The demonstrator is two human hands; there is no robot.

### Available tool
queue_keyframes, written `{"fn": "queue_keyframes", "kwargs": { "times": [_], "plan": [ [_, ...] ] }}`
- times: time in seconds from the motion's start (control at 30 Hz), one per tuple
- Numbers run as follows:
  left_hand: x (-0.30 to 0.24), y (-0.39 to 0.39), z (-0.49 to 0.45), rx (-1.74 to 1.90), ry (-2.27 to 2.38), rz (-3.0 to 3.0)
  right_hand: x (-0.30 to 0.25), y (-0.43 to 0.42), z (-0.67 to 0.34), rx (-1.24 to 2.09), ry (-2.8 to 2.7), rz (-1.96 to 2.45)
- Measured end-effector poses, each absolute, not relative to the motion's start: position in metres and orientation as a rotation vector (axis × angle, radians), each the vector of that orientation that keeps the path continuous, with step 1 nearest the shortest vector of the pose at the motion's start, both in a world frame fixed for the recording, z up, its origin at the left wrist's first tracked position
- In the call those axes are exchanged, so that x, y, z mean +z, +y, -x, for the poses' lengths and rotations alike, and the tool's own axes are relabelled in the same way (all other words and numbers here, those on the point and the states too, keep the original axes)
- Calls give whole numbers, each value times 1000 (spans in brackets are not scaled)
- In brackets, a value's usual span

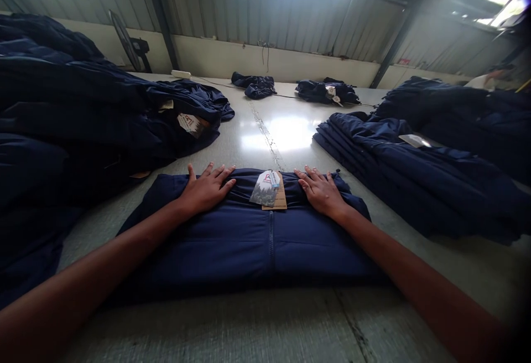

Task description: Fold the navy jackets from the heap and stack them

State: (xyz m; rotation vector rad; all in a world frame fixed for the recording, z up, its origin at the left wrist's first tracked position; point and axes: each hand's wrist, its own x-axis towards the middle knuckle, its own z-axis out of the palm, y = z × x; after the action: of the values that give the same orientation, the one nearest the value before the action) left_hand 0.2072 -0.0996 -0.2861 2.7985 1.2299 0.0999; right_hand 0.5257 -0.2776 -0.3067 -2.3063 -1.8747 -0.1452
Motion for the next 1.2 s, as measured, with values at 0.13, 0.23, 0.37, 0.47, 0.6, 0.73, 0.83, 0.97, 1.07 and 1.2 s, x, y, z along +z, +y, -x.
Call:
{"fn": "queue_keyframes", "kwargs": {
  "times": [0.13, 0.23, 0.37, 0.47, 0.6, 0.73, 0.83, 0.97, 1.07, 1.2],
  "plan": [
    [-288, -98, -208, 91, 1237, -2720, -304, -281, -519, -247, -1830, 2270],
    [-291, -97, -209, 126, 1237, -2739, -301, -282, -515, -306, -1814, 2195],
    [-294, -96, -210, 142, 1230, -2759, -299, -282, -514, -311, -1857, 2089],
    [-294, -95, -210, 139, 1221, -2750, -300, -280, -515, -264, -1879, 2113],
    [-293, -93, -209, 153, 1216, -2740, -301, -278, -515, -188, -1871, 2193],
    [-293, -93, -208, 164, 1207, -2744, -297, -281, -515, -234, -1881, 2092],
    [-292, -93, -208, 172, 1216, -2753, -294, -283, -514, -248, -2004, 1886],
    [-292, -94, -209, 154, 1202, -2746, -296, -283, -514, -174, -2071, 1782],
    [-292, -94, -208, 160, 1198, -2744, -299, -281, -515, -97, -2096, 1813],
    [-291, -92, -205, 123, 1171, -2778, -300, -281, -517, -67, -2176, 1862]
  ]
}}
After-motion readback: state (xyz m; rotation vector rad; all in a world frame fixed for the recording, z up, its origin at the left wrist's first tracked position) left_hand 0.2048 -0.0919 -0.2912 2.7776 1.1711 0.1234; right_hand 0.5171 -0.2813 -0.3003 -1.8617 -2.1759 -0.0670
